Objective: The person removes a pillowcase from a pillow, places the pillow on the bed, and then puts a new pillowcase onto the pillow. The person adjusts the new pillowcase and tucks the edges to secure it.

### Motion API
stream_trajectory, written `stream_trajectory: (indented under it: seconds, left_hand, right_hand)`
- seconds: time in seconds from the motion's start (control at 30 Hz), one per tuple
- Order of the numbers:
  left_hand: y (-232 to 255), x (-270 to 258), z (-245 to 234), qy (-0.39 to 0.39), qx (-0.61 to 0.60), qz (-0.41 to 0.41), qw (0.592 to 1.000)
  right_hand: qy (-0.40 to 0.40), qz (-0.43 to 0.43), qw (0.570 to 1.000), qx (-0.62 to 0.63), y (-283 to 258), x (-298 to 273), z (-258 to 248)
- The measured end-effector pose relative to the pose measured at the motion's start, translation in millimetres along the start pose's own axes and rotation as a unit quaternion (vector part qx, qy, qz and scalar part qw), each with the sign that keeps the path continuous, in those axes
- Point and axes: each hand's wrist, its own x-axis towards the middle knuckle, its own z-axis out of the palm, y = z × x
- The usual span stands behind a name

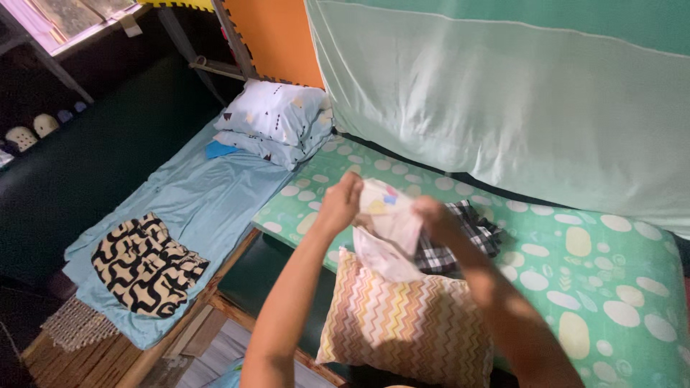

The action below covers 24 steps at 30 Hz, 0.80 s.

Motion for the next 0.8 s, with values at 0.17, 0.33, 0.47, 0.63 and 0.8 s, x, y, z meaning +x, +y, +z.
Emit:
stream_trajectory:
  seconds: [0.17, 0.33, 0.47, 0.63, 0.8]
  left_hand:
    - [-16.9, -2.9, -11.2, -0.064, 0.008, 0.080, 0.995]
    - [-58.9, 20.9, -28.6, -0.067, 0.359, 0.096, 0.926]
    - [-100.1, 23.2, -32.1, 0.109, 0.301, 0.059, 0.946]
    - [-139.7, 22.9, -8.5, 0.097, 0.089, -0.115, 0.985]
    - [-137.4, 27.7, 23.4, 0.081, -0.019, -0.135, 0.987]
  right_hand:
    - [0.035, 0.322, 0.902, 0.286, -29.1, 25.4, -51.6]
    - [-0.184, 0.148, 0.969, -0.070, -53.6, 29.1, -78.8]
    - [-0.259, 0.176, 0.903, -0.294, -38.3, 26.1, -89.5]
    - [-0.101, 0.293, 0.918, -0.246, -4.1, 27.3, -118.5]
    - [0.134, 0.226, 0.944, 0.200, 27.9, 18.4, -116.3]
